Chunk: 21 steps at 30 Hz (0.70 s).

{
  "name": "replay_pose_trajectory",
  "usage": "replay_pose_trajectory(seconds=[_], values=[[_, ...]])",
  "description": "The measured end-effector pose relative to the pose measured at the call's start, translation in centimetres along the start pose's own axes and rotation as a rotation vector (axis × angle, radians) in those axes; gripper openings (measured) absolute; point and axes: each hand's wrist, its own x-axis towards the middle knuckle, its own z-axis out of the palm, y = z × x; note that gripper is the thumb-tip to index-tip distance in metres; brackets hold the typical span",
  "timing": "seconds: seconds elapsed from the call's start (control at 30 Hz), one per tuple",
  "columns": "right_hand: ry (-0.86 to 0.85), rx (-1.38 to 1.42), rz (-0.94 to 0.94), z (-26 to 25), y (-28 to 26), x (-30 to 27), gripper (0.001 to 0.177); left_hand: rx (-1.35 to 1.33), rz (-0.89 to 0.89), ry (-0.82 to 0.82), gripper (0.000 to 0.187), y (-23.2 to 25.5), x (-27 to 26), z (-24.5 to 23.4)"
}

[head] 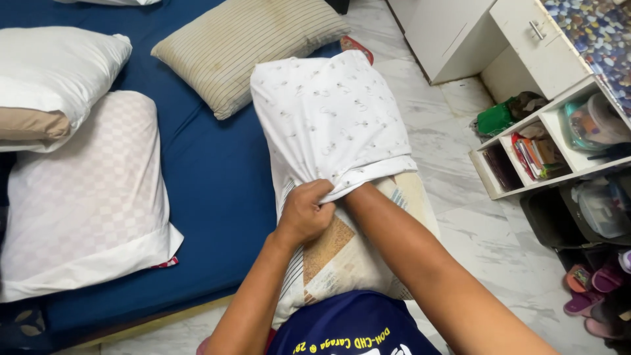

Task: Put clean pillowcases on several bed pillows.

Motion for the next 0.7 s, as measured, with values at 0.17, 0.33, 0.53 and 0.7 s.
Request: replay_pose_trajectory(seconds=[0.17,0.33,0.53,0.7], values=[[-0.019,-0.006,0.005,1.5,0.9,-3.1,0.058,0.005,0.031,-0.047,0.01,1.8,-0.6,1.4],[-0.046,0.0,-0.024,2.5,0.0,-4.3,0.057,0.0,0.092,-0.111,0.008,5.6,-3.0,1.9],[-0.069,0.005,-0.033,-1.5,-6.2,0.3,0.056,-0.089,-0.032,-0.247,0.022,1.2,-1.0,0.1],[-0.099,0.018,-0.025,-2.4,-7.7,1.5,0.056,0.225,-0.228,0.28,0.042,-6.6,5.5,-1.2]])
